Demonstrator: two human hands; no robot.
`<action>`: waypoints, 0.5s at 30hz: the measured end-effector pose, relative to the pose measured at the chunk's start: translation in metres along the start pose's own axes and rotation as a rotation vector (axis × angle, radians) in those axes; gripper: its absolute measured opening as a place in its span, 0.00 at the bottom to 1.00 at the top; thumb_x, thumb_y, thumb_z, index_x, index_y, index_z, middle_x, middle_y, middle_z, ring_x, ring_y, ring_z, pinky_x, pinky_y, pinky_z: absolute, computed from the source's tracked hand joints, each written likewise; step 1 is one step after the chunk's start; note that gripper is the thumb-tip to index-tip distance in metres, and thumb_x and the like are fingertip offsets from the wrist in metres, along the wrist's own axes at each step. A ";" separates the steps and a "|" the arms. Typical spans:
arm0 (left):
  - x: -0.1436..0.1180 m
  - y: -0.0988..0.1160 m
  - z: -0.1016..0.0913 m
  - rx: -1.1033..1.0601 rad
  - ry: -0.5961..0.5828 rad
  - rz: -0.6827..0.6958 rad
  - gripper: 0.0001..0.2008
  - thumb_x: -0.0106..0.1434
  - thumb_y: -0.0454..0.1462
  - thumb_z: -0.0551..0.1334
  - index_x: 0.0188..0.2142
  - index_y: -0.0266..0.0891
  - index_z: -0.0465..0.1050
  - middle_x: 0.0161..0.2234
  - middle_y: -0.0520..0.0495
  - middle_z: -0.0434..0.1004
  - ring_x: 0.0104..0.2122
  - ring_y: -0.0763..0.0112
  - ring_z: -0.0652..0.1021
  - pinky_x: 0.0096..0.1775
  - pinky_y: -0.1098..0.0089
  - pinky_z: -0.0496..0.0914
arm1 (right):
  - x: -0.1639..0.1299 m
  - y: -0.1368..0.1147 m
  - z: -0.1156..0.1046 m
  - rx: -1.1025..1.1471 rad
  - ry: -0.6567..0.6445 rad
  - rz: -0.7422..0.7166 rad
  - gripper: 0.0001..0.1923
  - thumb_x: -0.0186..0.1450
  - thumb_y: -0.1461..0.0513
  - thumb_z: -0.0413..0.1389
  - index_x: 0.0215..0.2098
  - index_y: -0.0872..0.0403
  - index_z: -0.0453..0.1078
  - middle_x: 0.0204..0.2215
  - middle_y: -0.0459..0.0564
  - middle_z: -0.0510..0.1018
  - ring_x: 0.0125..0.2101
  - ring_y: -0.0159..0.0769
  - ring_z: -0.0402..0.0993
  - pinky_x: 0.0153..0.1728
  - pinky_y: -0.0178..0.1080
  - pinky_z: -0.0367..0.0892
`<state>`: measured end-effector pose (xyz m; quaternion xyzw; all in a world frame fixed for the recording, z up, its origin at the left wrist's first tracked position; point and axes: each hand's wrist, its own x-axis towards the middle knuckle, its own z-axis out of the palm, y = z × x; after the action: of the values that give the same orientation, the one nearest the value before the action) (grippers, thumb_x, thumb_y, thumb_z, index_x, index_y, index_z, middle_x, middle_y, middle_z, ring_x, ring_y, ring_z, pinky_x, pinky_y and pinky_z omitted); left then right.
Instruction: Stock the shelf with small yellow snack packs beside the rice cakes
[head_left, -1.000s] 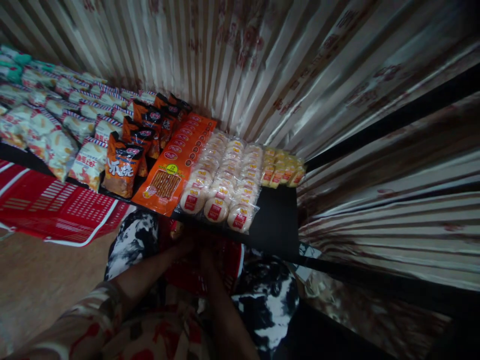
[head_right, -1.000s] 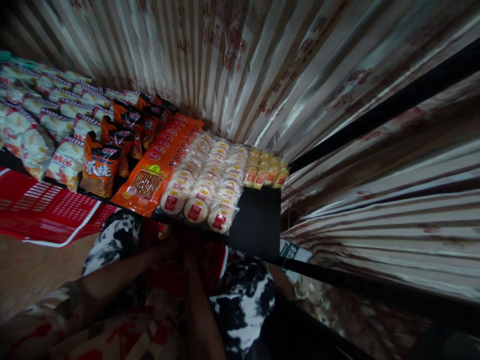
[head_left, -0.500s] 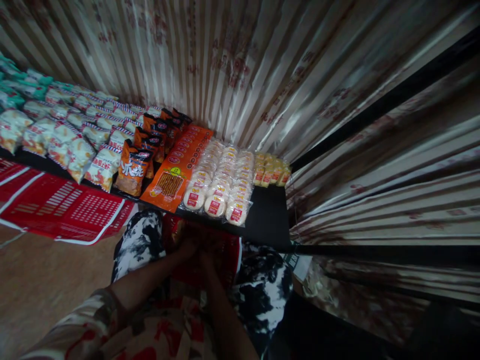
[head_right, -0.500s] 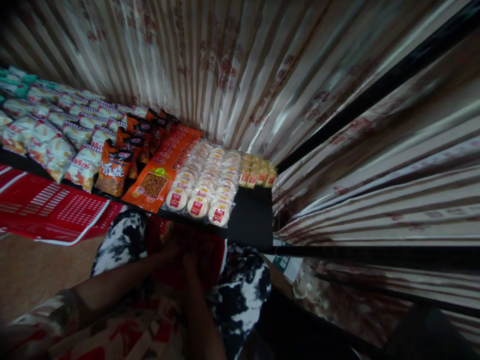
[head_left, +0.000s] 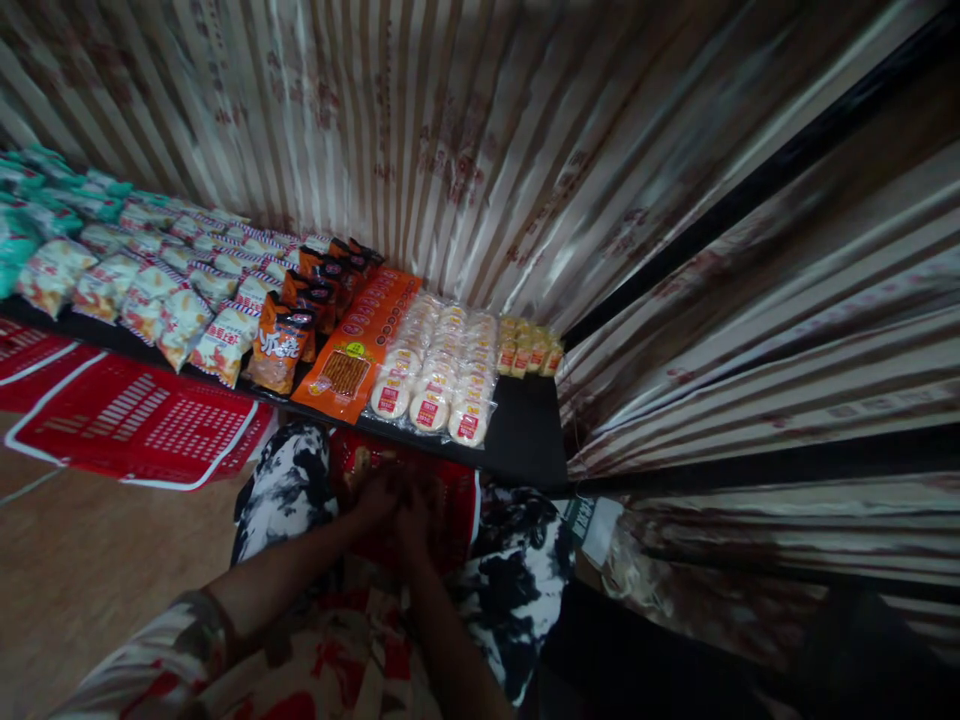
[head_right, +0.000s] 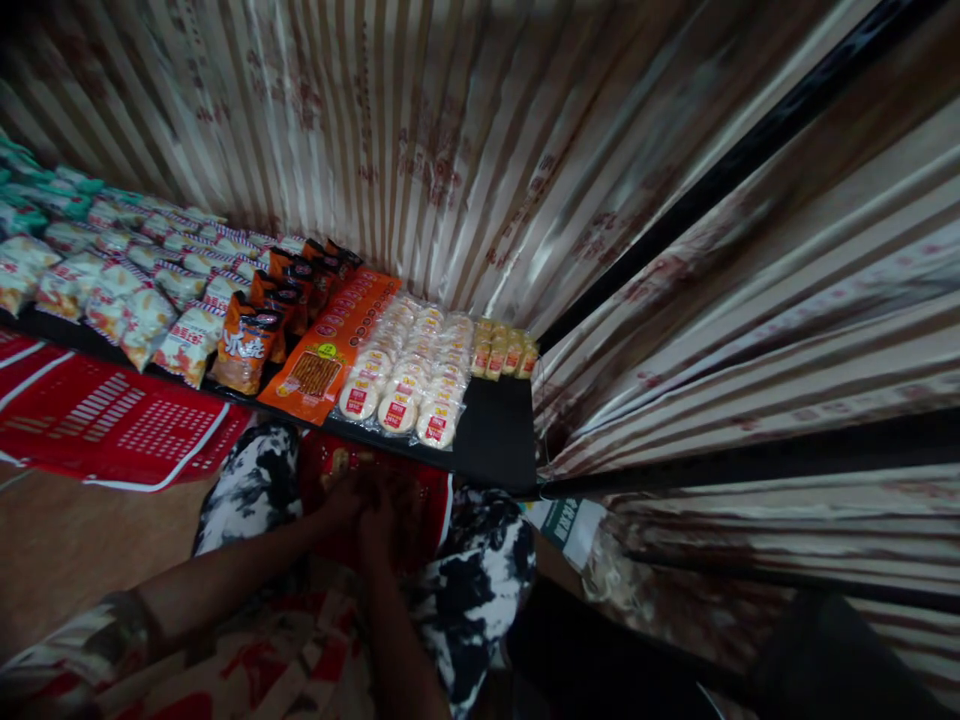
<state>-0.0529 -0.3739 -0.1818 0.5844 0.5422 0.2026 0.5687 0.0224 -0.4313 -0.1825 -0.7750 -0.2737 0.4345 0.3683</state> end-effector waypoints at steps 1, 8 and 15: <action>-0.001 0.001 0.000 -0.006 -0.007 0.014 0.20 0.56 0.29 0.56 0.47 0.37 0.73 0.51 0.43 0.75 0.51 0.64 0.74 0.56 0.64 0.64 | -0.001 -0.001 0.000 -0.009 0.001 -0.016 0.29 0.57 0.64 0.49 0.57 0.51 0.66 0.49 0.51 0.77 0.50 0.41 0.74 0.52 0.43 0.68; -0.008 0.003 -0.006 0.014 -0.020 0.012 0.13 0.57 0.30 0.56 0.41 0.35 0.75 0.44 0.40 0.79 0.44 0.63 0.78 0.51 0.64 0.69 | -0.007 -0.012 -0.005 -0.053 0.011 -0.120 0.30 0.56 0.68 0.44 0.56 0.57 0.67 0.54 0.53 0.73 0.56 0.37 0.68 0.59 0.40 0.59; -0.009 -0.003 -0.015 -0.027 0.006 -0.035 0.13 0.60 0.34 0.56 0.43 0.33 0.73 0.44 0.39 0.79 0.44 0.62 0.78 0.49 0.65 0.70 | -0.011 -0.026 -0.016 -0.039 -0.011 -0.186 0.28 0.56 0.68 0.43 0.53 0.55 0.70 0.52 0.51 0.75 0.53 0.35 0.70 0.58 0.40 0.60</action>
<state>-0.0696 -0.3757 -0.1773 0.5664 0.5513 0.2015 0.5785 0.0283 -0.4298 -0.1513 -0.7510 -0.3549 0.3971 0.3903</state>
